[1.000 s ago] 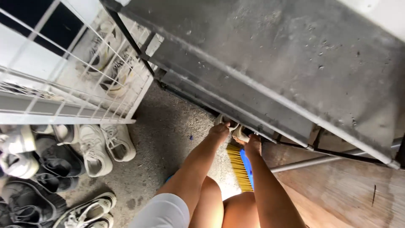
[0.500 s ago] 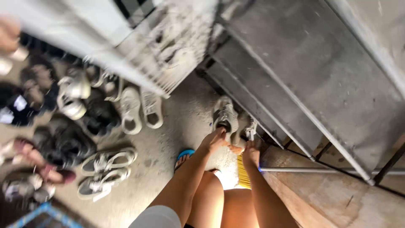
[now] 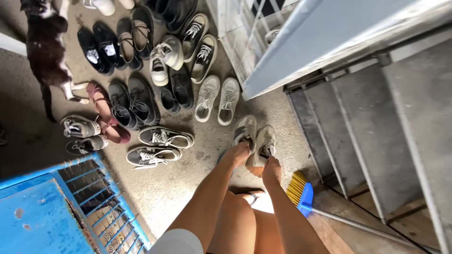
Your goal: Organizing shoes on a rack and cleaning the rack with a small broom.
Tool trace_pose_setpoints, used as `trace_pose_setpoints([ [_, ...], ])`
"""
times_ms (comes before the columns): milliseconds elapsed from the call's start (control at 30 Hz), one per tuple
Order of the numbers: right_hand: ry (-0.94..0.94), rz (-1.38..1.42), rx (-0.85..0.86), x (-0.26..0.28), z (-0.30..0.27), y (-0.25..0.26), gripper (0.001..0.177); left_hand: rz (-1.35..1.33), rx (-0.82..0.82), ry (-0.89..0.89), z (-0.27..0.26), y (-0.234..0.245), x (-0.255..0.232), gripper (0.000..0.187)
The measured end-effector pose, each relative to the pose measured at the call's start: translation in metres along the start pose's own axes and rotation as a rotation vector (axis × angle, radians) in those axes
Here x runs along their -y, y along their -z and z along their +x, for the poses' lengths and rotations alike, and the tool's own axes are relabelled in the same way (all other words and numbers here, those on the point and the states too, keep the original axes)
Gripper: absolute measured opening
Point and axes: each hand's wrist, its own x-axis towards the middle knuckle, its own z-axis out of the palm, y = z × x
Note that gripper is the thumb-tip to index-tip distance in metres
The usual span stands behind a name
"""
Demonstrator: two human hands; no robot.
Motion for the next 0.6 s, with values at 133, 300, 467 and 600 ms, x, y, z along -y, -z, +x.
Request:
trace_pose_setpoints([
  [133, -0.088, -0.008, -0.018, -0.001, 0.021, -0.044, 0.018, 0.094, 0.330, -0.168, 0.000, 0.045, 0.047, 0.019],
  [300, -0.139, 0.437, 0.246, 0.018, 0.022, -0.044, 0.068, -0.499, 0.036, 0.338, -0.017, 0.035, 0.051, 0.013],
  [467, -0.155, 0.500, 0.171, 0.032, -0.010, 0.012, 0.058, -0.644, 0.072, 0.394, -0.047, 0.087, 0.003, 0.057],
  [600, -0.442, 0.028, 0.228, 0.081, -0.036, 0.107, 0.031, -0.885, -0.017, 0.428, -0.059, 0.102, -0.048, 0.042],
])
